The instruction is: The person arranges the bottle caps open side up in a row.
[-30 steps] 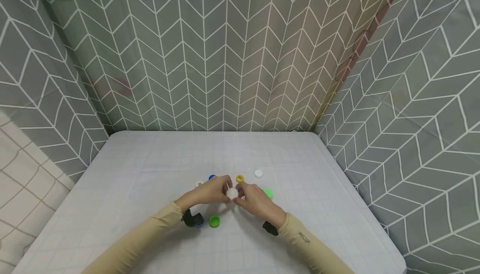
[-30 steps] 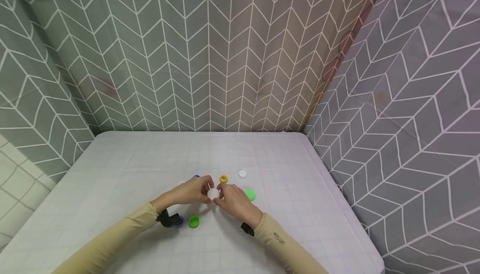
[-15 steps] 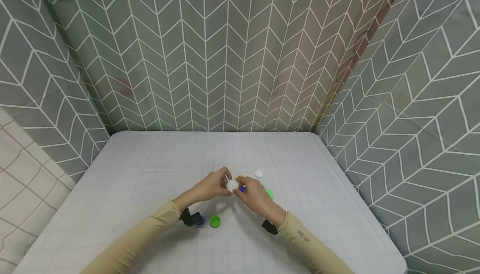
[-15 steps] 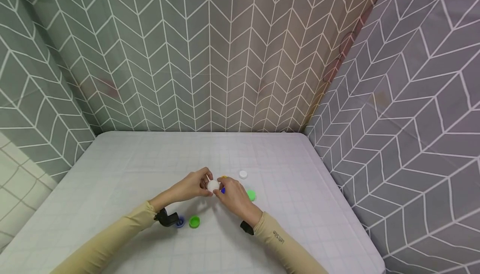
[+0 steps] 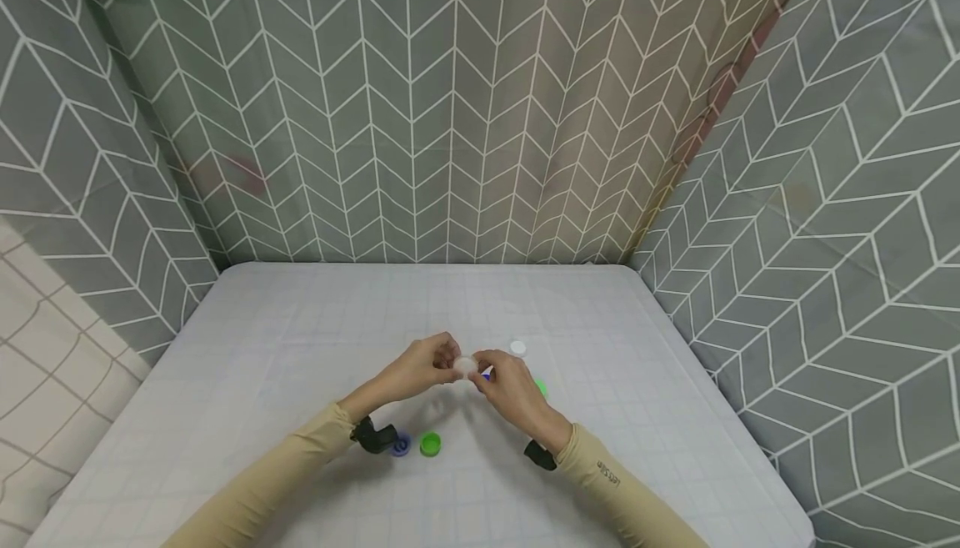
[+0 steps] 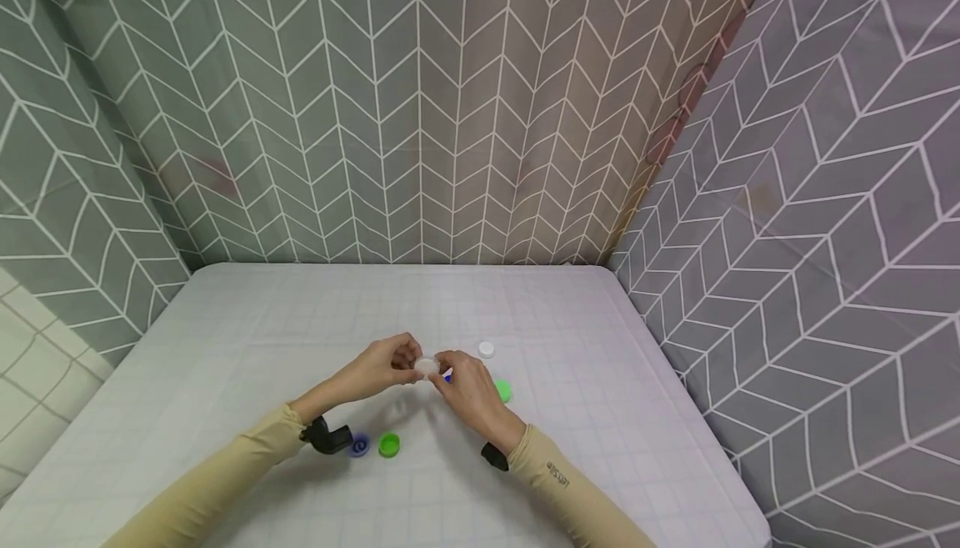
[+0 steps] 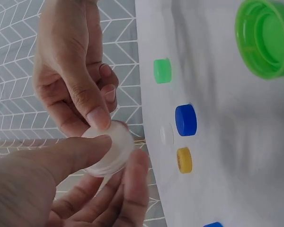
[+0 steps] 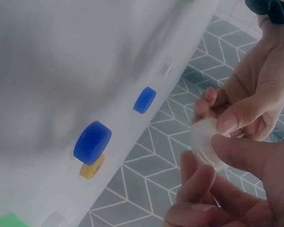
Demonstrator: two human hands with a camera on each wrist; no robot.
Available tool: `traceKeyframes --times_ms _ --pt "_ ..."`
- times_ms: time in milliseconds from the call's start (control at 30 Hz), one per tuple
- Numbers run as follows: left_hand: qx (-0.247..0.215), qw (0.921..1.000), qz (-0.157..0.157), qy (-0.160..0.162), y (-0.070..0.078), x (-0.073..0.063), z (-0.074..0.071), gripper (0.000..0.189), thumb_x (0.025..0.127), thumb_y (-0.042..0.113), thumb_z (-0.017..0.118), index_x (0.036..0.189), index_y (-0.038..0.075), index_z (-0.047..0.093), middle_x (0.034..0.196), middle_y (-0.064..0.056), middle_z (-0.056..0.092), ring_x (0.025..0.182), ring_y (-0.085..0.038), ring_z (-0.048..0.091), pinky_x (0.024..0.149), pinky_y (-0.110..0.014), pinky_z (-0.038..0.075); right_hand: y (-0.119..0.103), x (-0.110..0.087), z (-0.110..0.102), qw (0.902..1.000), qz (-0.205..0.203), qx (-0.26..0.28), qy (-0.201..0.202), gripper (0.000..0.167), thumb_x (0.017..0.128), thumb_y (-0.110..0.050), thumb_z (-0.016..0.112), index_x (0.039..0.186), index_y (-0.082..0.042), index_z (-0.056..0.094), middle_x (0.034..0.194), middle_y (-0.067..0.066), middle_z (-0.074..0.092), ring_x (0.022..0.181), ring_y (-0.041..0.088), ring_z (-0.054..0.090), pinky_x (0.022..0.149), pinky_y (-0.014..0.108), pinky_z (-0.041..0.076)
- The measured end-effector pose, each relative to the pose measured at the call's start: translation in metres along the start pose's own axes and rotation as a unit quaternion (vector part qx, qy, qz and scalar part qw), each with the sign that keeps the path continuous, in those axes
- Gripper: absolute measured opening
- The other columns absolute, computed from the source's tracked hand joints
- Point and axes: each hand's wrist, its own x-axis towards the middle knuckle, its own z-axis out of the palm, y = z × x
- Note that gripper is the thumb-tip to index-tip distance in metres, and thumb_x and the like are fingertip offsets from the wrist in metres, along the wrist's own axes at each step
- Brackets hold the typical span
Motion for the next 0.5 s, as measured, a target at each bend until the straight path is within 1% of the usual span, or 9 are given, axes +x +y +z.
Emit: traceKeyframes --times_ms 67,133,267,300,367,400,500 --pt "-0.003 1.0000 -0.003 -0.006 -0.0002 -0.0017 -0.0017 0.019 0.089 0.018 0.070 0.100 0.009 0.058 0.089 -0.002 0.068 0.081 -0.025 0.068 0.067 -0.026 0.053 0.0010 0.0000 0.0004 1.0000 -0.006 -0.002 0.002 0.014 0.091 -0.019 0.068 0.102 -0.011 0.069 0.086 -0.003 0.068 0.060 0.001 0.047 0.054 0.018 0.041" --pt "0.001 0.9998 -0.013 -0.013 -0.0001 -0.0032 -0.0031 0.017 0.090 0.022 0.069 0.099 0.010 0.060 0.092 -0.003 0.070 0.084 -0.024 0.068 0.069 -0.027 0.054 0.0017 -0.0001 0.0008 0.9999 -0.011 -0.007 0.002 0.011 0.091 -0.020 0.068 0.099 -0.014 0.070 0.087 -0.004 0.069 0.063 0.002 0.049 0.057 0.018 0.042" --pt "0.010 0.9991 -0.032 -0.024 0.0009 -0.0063 -0.0047 0.021 0.091 0.030 0.067 0.099 0.011 0.062 0.099 -0.007 0.073 0.086 -0.024 0.070 0.073 -0.032 0.055 0.0035 -0.0007 0.0014 0.9998 -0.017 -0.013 0.001 0.009 0.090 -0.019 0.069 0.098 -0.016 0.070 0.090 -0.002 0.072 0.068 0.005 0.057 0.060 0.018 0.045" --pt "0.009 0.9990 -0.034 -0.026 0.0006 -0.0065 -0.0048 0.022 0.092 0.031 0.066 0.100 0.011 0.062 0.098 -0.009 0.073 0.085 -0.024 0.070 0.074 -0.035 0.056 0.0037 -0.0009 0.0015 0.9998 -0.017 -0.012 0.000 0.008 0.089 -0.018 0.069 0.098 -0.016 0.070 0.090 -0.001 0.072 0.069 0.006 0.058 0.060 0.018 0.046" --pt "0.003 0.9989 -0.036 -0.031 0.0002 -0.0069 -0.0051 0.023 0.093 0.033 0.064 0.100 0.011 0.063 0.096 -0.012 0.073 0.085 -0.029 0.070 0.074 -0.039 0.056 0.0042 -0.0010 0.0016 0.9998 -0.019 -0.010 -0.002 0.009 0.089 -0.017 0.069 0.098 -0.016 0.070 0.092 0.000 0.073 0.071 0.008 0.061 0.062 0.018 0.047" --pt "0.003 0.9988 -0.035 -0.033 -0.0004 -0.0068 -0.0051 0.023 0.093 0.033 0.064 0.100 0.011 0.063 0.095 -0.013 0.073 0.084 -0.030 0.069 0.075 -0.040 0.056 0.0039 -0.0011 0.0014 0.9998 -0.020 -0.007 -0.003 0.009 0.089 -0.016 0.069 0.097 -0.015 0.071 0.092 0.001 0.074 0.071 0.009 0.062 0.062 0.018 0.048" --pt "0.005 0.9990 -0.031 -0.031 -0.0013 -0.0068 -0.0053 0.022 0.093 0.034 0.064 0.098 0.012 0.064 0.093 -0.012 0.072 0.083 -0.029 0.069 0.074 -0.037 0.056 0.0036 -0.0014 0.0017 0.9998 -0.021 -0.001 -0.006 0.010 0.088 -0.014 0.069 0.098 -0.013 0.071 0.092 0.001 0.074 0.069 0.008 0.061 0.060 0.018 0.047"
